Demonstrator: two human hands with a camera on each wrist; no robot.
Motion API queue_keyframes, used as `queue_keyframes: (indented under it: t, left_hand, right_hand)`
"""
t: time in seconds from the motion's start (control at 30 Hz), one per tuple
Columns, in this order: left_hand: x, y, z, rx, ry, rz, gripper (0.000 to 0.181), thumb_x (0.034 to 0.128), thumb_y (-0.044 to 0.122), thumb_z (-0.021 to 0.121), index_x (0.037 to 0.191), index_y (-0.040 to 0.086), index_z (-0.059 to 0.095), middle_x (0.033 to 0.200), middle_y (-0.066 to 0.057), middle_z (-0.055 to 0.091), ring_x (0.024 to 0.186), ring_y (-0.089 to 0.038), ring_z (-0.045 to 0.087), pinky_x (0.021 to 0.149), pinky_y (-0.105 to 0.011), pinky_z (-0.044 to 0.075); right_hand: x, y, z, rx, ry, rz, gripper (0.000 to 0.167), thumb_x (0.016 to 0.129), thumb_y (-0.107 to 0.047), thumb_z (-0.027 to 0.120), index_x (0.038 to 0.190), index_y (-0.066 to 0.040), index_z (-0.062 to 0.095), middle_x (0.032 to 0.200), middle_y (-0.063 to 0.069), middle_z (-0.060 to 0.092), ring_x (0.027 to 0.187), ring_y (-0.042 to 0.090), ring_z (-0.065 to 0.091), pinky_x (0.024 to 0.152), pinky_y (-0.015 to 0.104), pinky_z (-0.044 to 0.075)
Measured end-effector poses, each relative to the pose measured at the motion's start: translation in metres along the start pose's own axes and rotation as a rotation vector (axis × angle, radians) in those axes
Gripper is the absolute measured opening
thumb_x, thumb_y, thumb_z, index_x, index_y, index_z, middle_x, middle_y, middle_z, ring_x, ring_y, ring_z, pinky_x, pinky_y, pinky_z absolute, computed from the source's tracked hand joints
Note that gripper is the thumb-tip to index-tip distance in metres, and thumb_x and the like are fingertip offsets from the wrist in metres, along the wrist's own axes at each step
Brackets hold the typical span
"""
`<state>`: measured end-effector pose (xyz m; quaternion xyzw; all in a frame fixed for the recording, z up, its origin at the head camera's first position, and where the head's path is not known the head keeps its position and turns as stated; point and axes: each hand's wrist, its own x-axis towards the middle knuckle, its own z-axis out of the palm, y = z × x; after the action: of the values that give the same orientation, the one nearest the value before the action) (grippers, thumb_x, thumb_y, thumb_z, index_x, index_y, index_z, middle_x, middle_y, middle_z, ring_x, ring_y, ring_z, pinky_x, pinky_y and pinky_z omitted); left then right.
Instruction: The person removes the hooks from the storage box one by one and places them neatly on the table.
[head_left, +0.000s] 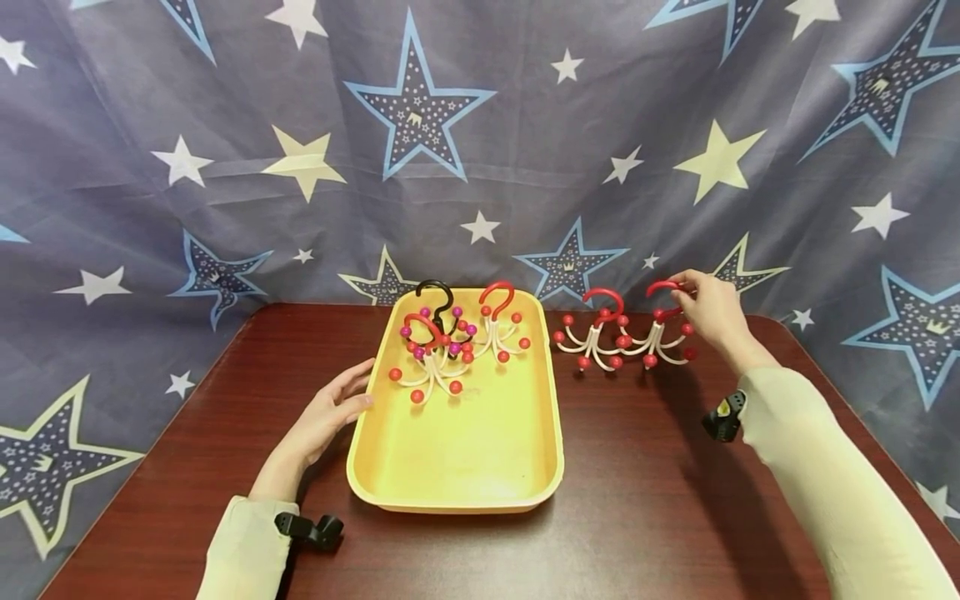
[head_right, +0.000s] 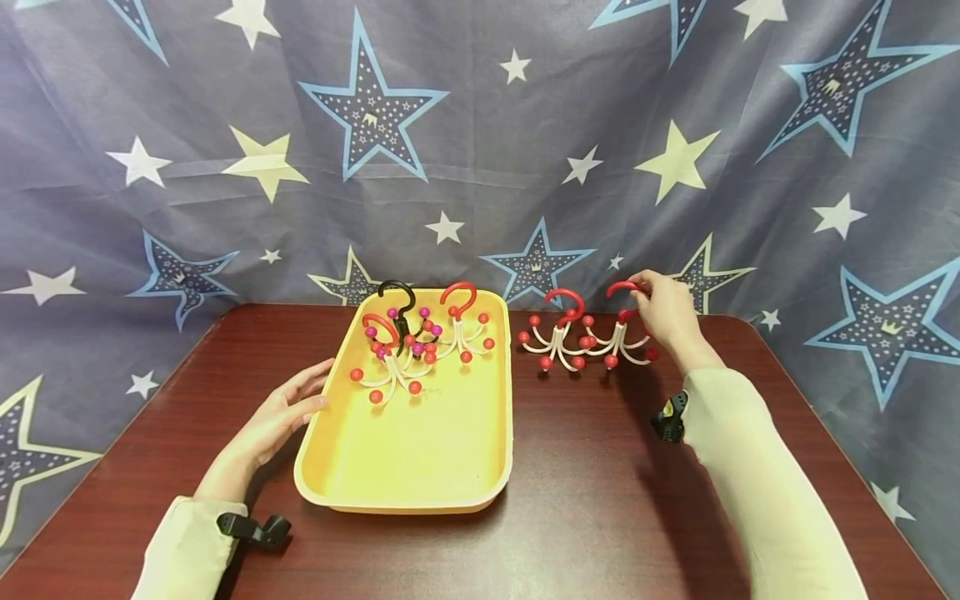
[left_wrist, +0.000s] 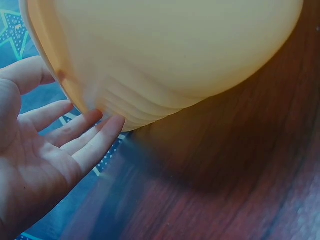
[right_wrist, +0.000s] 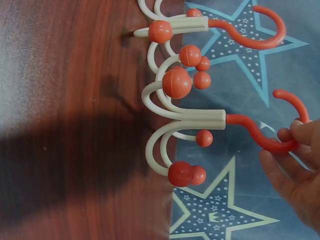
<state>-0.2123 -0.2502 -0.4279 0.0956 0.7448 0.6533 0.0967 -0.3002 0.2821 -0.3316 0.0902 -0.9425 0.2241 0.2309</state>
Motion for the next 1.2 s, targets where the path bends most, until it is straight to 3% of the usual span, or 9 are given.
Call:
queue_keyframes:
  t: [0.23, 0.5, 0.73, 0.87, 1.2]
  left_hand:
    - [-0.001, 0.000, -0.001, 0.006, 0.000, -0.010, 0.061, 0.0906, 0.015, 0.053, 0.144, 0.013, 0.024, 0.142, -0.018, 0.034, 0.111, -0.014, 0.053, 0.084, -0.023, 0.047]
    - [-0.001, -0.001, 0.000, 0.012, 0.003, -0.014, 0.061, 0.0906, 0.016, 0.053, 0.144, 0.014, 0.024, 0.142, -0.017, 0.034, 0.112, -0.013, 0.052, 0.084, -0.023, 0.047]
    - [-0.001, 0.000, 0.000, 0.010, 0.002, -0.005, 0.061, 0.0909, 0.015, 0.053, 0.144, 0.012, 0.023, 0.142, -0.018, 0.034, 0.112, -0.015, 0.052, 0.084, -0.023, 0.047]
    - [-0.001, 0.001, 0.000, 0.004, 0.001, -0.004, 0.061, 0.0909, 0.014, 0.053, 0.144, 0.012, 0.023, 0.142, -0.018, 0.033, 0.113, -0.016, 0.053, 0.084, -0.023, 0.047]
    - [-0.001, -0.001, 0.000, -0.002, 0.000, -0.002, 0.062, 0.0909, 0.015, 0.053, 0.145, 0.012, 0.023, 0.142, -0.018, 0.033, 0.111, -0.013, 0.053, 0.084, -0.023, 0.047]
  right_hand:
    - [-0.004, 0.002, 0.009, -0.007, 0.010, 0.024, 0.019, 0.085, -0.007, 0.058, 0.102, -0.001, 0.063, 0.092, 0.020, 0.066, 0.077, 0.034, 0.058, 0.068, 0.046, 0.038]
    - [-0.008, 0.003, 0.014, 0.004, 0.012, 0.035, 0.018, 0.085, -0.007, 0.058, 0.101, -0.001, 0.063, 0.091, 0.020, 0.066, 0.076, 0.033, 0.058, 0.067, 0.045, 0.039]
    - [-0.006, -0.001, 0.013, 0.030, -0.023, 0.022, 0.023, 0.085, -0.008, 0.057, 0.107, -0.001, 0.062, 0.100, 0.020, 0.065, 0.085, 0.035, 0.059, 0.073, 0.047, 0.039]
    - [0.000, -0.010, 0.010, 0.074, -0.014, 0.024, 0.025, 0.086, -0.008, 0.057, 0.109, -0.001, 0.061, 0.102, 0.020, 0.065, 0.091, 0.036, 0.060, 0.078, 0.047, 0.041]
    - [0.012, -0.053, 0.010, 0.139, 0.053, -0.048, 0.019, 0.085, -0.005, 0.059, 0.102, -0.001, 0.064, 0.099, 0.017, 0.066, 0.086, 0.033, 0.063, 0.079, 0.045, 0.045]
